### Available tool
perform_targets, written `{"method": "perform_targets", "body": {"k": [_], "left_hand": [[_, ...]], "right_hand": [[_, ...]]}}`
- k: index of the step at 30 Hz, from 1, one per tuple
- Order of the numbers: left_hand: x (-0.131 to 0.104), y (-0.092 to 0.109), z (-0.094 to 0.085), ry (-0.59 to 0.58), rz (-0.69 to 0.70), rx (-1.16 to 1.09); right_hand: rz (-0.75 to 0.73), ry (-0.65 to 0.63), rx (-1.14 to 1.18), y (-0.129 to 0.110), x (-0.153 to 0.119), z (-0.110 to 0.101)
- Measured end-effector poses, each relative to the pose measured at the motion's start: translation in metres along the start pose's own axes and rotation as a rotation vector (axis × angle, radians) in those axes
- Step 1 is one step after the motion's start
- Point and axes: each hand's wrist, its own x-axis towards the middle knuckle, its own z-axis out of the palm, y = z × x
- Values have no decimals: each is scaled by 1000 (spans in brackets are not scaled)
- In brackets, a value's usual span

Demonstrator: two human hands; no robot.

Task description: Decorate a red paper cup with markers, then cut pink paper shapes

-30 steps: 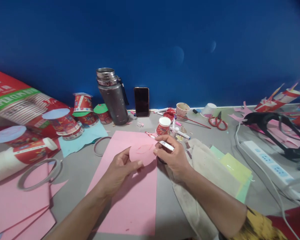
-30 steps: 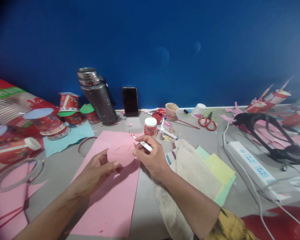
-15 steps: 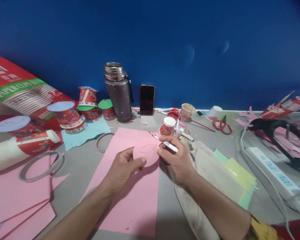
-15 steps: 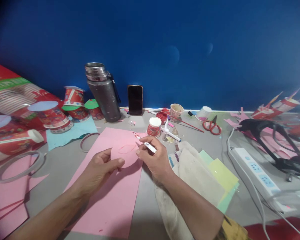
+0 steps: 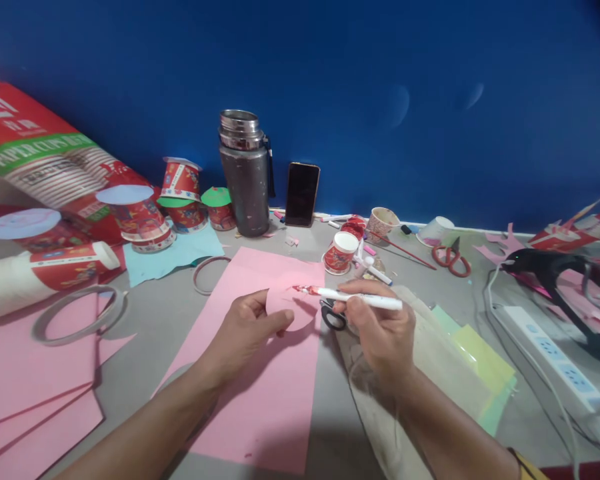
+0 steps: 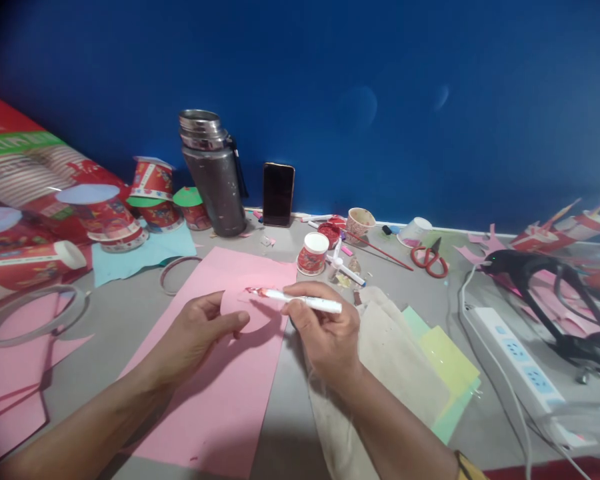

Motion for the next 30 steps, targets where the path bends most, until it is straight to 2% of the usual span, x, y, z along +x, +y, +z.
{"method": "perform_targets", "body": {"k": [7, 12, 20, 30], "left_hand": [[0, 1, 1, -42, -8, 11], [0, -1, 1, -47, 3, 42], [-2, 1, 0, -57, 15, 43], [-4, 1, 2, -58, -7, 61]], "right_hand": [[-136, -123, -102, -6, -1, 4], [-206, -125, -145, -9, 2, 6], [-247, -134, -181, -10, 3, 7], [-227, -133, -205, -8, 4, 8]]}}
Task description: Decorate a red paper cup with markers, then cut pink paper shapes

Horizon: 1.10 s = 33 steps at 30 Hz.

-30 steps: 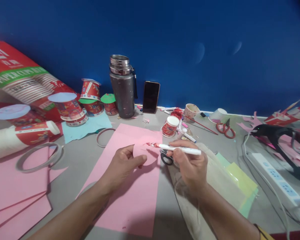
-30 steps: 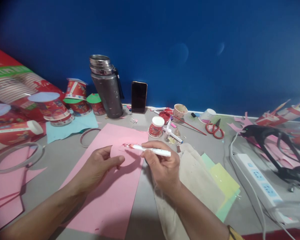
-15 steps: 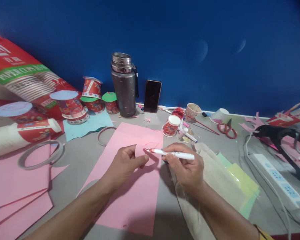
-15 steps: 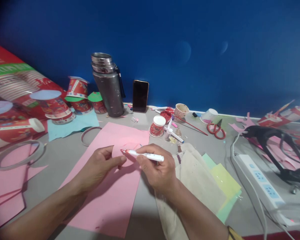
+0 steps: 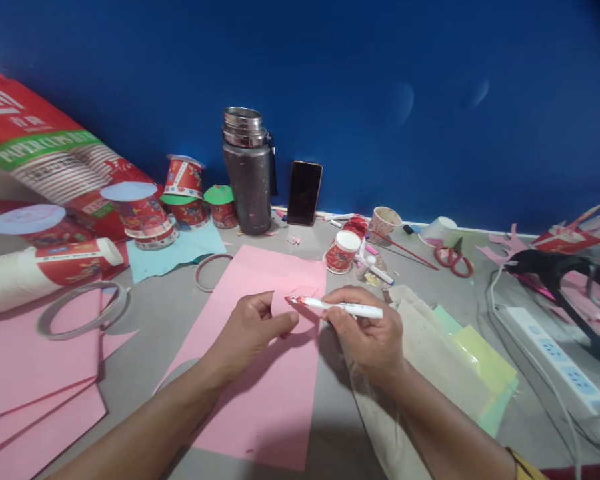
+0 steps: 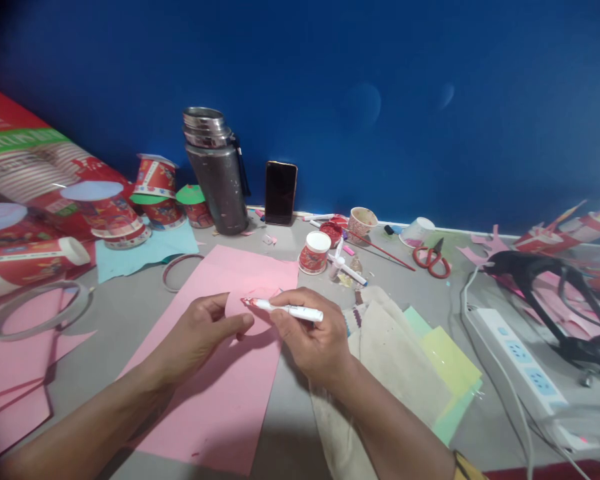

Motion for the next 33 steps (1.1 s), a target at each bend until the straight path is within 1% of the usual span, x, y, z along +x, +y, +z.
{"method": "perform_targets", "body": {"k": [3, 7, 9, 15, 22, 33], "left_hand": [[0, -1, -1, -8, 9, 6], [1, -1, 0, 10, 16, 20], [1, 0, 0, 12, 6, 22], [0, 1, 0, -6, 15, -4], [1, 0, 1, 2, 19, 16], [0, 1, 1, 4, 28, 29]], "right_hand": [[27, 6, -1, 1, -1, -1], [88, 11, 52, 2, -3, -3], [79, 2, 58, 1, -3, -3], [-8, -3, -4, -2, 1, -2], [42, 4, 0, 1, -2, -1], [5, 11, 25, 1, 0, 0]]}}
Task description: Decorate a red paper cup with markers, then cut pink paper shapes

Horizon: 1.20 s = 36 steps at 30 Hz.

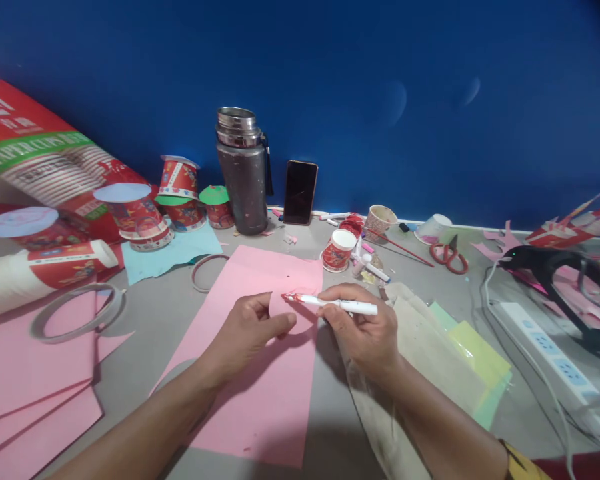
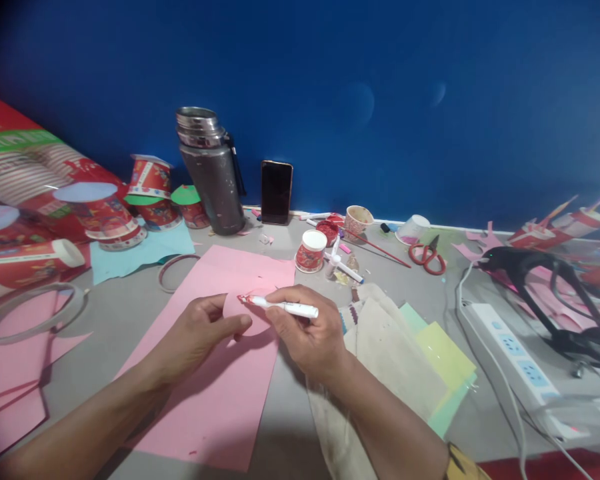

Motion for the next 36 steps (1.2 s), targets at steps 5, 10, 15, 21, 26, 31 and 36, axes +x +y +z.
{"method": "perform_targets", "body": {"k": [5, 10, 15, 21, 26, 31, 36], "left_hand": [[0, 2, 1, 13, -14, -18], [0, 3, 1, 11, 2, 4], [0, 3, 1, 12, 2, -1], [-1, 0, 1, -14, -20, -16], [-1, 1, 1, -19, -34, -12], [-1, 1, 1, -17, -24, -9], [0, 1, 1, -19, -30, 1]], "right_hand": [[65, 15, 7, 1, -1, -3], [14, -22, -9, -2, 1, -4], [-5, -22, -39, -3, 2, -2], [-10, -9, -13, 0, 1, 0], [52, 16, 5, 1, -1, -4], [14, 0, -8, -1, 0, -5], [-42, -9, -5, -2, 3, -1]]}}
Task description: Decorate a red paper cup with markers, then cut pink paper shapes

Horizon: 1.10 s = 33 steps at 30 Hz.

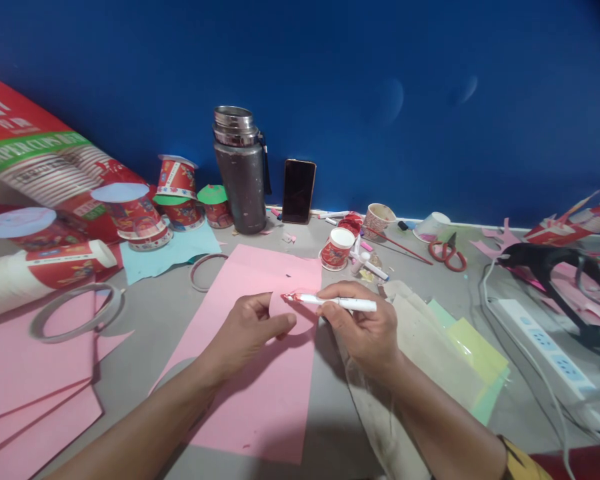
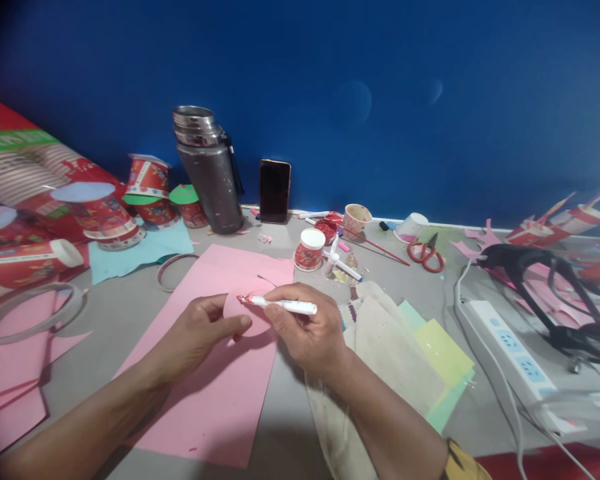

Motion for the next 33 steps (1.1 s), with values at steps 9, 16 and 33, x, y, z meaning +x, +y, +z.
{"method": "perform_targets", "body": {"k": [9, 16, 33], "left_hand": [[1, 1, 2, 13, 6, -7], [1, 1, 1, -1, 5, -15], [1, 5, 3, -12, -14, -66]], "right_hand": [[78, 35, 28, 4, -4, -4], [-1, -7, 19, -1, 1, -1], [13, 3, 26, 0, 1, -2]]}}
